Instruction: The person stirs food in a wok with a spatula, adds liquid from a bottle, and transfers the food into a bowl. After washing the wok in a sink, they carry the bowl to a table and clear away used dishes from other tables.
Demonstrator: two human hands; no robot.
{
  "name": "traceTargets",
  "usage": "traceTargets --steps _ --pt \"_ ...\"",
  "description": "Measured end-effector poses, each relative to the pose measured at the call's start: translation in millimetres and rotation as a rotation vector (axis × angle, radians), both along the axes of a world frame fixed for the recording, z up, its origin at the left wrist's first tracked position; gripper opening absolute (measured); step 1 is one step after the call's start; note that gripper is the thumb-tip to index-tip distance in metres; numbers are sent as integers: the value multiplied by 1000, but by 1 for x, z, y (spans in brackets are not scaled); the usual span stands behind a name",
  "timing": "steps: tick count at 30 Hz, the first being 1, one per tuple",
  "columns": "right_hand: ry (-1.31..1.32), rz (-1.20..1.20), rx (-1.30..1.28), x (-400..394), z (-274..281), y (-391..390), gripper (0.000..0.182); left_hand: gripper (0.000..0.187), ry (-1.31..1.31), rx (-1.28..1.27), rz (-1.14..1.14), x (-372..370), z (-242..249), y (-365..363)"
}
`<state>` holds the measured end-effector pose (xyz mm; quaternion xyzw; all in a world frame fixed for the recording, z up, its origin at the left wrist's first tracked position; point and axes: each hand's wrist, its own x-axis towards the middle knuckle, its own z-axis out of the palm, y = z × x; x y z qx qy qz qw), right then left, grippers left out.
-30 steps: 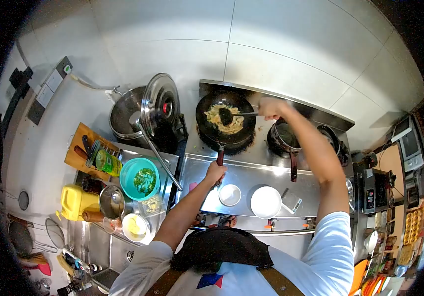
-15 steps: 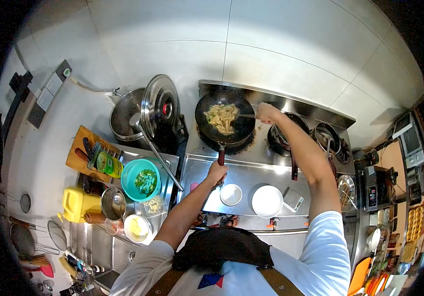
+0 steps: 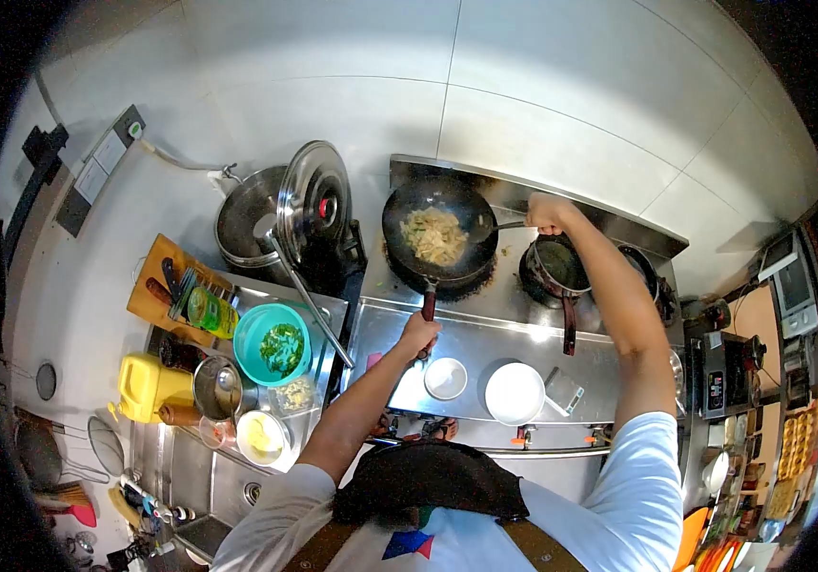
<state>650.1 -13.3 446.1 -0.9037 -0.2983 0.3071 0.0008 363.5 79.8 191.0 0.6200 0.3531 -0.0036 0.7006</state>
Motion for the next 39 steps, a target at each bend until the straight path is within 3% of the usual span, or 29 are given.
traceTargets --steps 1,4,6,7,9,12,15,19,22,26,30,32,33,37,39 --pt "28 -64 83 -1 -5 4 29 14 -19 -15 2 0 -1 0" --pt "-66 -62 207 -17 -25 29 25 15 -52 -40 58 0 -2 -2" --pt "-176 238 148 -27 -29 49 18 16 -46 -38 54 0 -2 -1" --pt "-175 234 151 -39 -32 56 18 17 -42 -42 49 0 -4 -2" --pt "-404 456 86 -58 -41 61 18 17 -25 -42 19 1 -6 0" --pt "-454 597 61 -70 -52 34 19 17 -24 -70 -18 -1 -6 6" --pt "-537 639 87 -100 -22 -9 20 17 -53 -163 -15 -2 -7 9" --pt "-592 576 -1 -126 3 -55 30 17 -58 -286 -37 -3 18 12" --pt "-579 530 -98 -151 28 -83 29 23 -42 -281 -57 1 63 15" --pt "-559 433 -11 -172 24 -104 20 27 -88 -256 -105 19 98 24" --pt "-605 333 132 -178 -31 -114 32 21 -240 -44 -98 -2 52 2" --pt "-568 286 157 -204 -24 -142 32 17 -147 124 -110 -46 26 -17" --pt "-540 245 182 -205 -17 -145 32 14 -236 118 -83 -62 16 -26" --pt "-461 310 212 -196 -24 -132 37 14 -162 -115 -110 -44 47 -16" --pt "-437 368 140 -180 -13 -115 28 18 -159 -79 -124 -23 57 -3"
